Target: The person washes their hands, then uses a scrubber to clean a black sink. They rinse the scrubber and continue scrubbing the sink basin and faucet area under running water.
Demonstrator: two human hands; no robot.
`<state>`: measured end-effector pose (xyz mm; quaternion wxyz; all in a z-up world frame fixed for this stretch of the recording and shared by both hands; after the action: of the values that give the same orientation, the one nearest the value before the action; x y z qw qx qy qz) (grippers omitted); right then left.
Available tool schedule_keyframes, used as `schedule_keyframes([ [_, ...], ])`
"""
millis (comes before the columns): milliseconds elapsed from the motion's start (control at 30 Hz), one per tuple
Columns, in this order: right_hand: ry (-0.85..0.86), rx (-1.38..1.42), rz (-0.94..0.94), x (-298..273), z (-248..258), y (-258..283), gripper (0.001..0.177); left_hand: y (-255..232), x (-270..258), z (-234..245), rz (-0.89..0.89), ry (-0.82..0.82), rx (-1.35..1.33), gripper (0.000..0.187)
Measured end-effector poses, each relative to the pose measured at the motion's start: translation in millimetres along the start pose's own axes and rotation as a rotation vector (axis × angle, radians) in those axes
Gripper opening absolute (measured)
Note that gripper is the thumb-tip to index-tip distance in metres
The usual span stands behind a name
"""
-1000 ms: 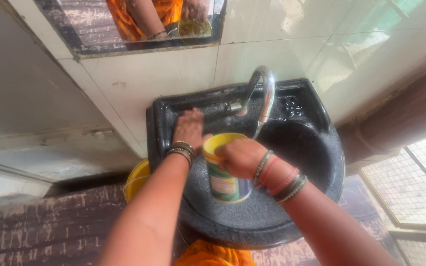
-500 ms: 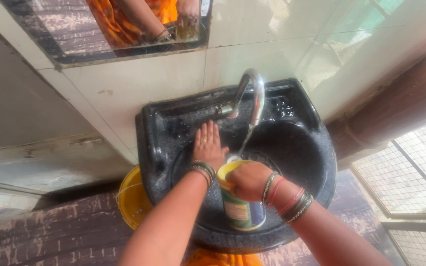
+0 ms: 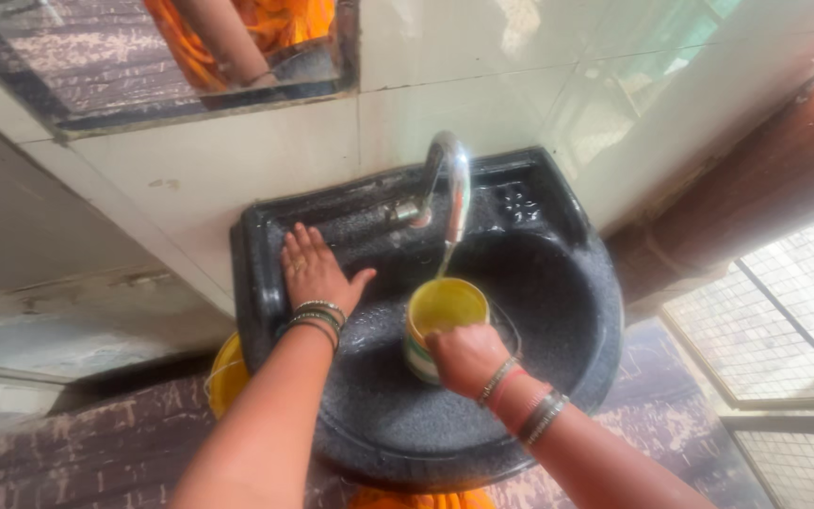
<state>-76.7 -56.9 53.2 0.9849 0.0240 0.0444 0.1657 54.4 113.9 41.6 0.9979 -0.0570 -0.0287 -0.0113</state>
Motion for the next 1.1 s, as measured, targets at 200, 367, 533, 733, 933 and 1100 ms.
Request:
schedule_keyframes([
  [200, -0.119, 0.008, 0.057, 19.1, -26.8, 3.6, 0.016, -27.3, -4.8, -8.4, -0.274, -0.135, 0.072, 0.098],
  [367, -0.159, -0.017, 0.028, 24.2, -21.3, 0.7, 0.015, 7.5, 1.3, -18.0, -0.055, 0.013, 0.054, 0.106],
  [533, -0.361, 0.195, 0.001, 6.9, 23.8, 21.5, 0.015, -14.1, -12.2, -10.9, -0.341, -0.155, 0.132, 0.092],
  [733, -0.671, 0.612, 0.130, 54.4, 54.8, 59.1, 0.039, -0.4, -11.3, -10.1, -0.268, -0.026, 0.061, 0.071],
  [933, -0.433, 0.194, -0.314, 169.7, 0.2, 70.2, 0.082, 61.8, 12.4, 28.4, -0.222, -0.127, 0.024, 0.055],
  [1100, -0.290, 0.331, 0.165, 183.5, -31.9, 124.8, 0.070, 87.3, 24.3, 30.0, -0.158, -0.323, -0.178, 0.077],
])
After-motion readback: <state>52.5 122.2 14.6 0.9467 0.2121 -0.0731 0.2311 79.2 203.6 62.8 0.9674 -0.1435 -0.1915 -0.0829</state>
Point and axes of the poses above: each hand's wrist, its own x-axis towards the middle knuckle, its own z-axis out of the back of the hand, y = z × x, the point moved 8 cm from there along x, towards the middle knuckle, and after that the axes turned 6 degrees about -y, right-handed, at the moved point
